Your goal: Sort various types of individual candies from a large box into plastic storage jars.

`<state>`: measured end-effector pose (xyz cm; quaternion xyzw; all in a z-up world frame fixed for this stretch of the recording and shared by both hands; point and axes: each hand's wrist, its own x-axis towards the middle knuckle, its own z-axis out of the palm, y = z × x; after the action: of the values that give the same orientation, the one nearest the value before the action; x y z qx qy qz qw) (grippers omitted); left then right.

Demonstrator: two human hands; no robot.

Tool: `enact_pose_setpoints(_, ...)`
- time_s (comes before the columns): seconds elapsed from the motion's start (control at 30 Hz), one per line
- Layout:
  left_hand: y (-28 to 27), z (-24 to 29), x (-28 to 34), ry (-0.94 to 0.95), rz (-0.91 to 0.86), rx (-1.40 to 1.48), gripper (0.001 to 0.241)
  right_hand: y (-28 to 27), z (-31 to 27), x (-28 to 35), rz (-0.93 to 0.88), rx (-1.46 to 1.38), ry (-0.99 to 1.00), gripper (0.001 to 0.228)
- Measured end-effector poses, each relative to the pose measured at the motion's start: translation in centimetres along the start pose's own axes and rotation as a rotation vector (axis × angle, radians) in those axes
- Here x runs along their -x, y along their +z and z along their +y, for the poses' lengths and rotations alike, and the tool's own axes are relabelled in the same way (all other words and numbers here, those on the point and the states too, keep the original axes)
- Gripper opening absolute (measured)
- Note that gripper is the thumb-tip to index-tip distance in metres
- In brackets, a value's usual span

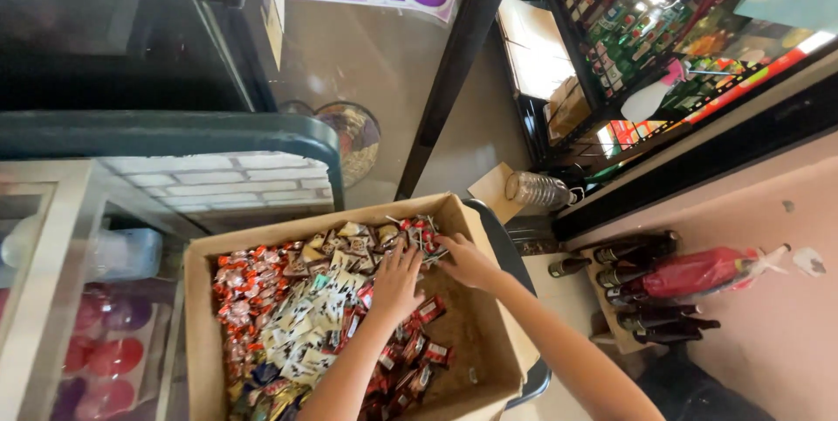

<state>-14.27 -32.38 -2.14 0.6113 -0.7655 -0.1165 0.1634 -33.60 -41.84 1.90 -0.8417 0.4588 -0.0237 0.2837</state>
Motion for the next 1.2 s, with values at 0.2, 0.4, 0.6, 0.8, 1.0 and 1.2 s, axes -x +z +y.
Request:
enact_pose_setpoints(0.2,4.0,-5.1,-2.4,0.088,-0.138,-0.446,0.096,1.8,1.0,-4.3,-0.049,0.051,-0.175,0.102)
enact_pose_setpoints(0.4,1.0,-5.4,-1.1,0.004,-0.203,-0.525,0.075,5.8,1.6,-8.1,-0.148,0.159,-0.055,0.124)
enact_pose_setpoints(0.6,1.5,-5.6,-0.2,-0.032,-0.124,-0.534,0.059,6.6,-0.1,-8.7,-0.112,0.243,-0.031,0.122)
enact_pose_setpoints(0.8,0.7,-5.9,0.0,-0.057,-0.124,-0.505,0.063,7.1,1.1,-9.5,-0.225,0.298,0.001,0.101)
enact_pose_setpoints(1.0,-1.0,-6.0,0.3,-0.098,-0.081,-0.398,0.076,9.9,1.8,-5.3,-0.549,0.509,0.040,0.093)
enact_pose_setpoints(1.2,-1.6,-6.4,1.0,-0.108,-0.045,-0.312,0.078,7.9,-0.5,1.6,-1.170,0.597,-0.143,0.073)
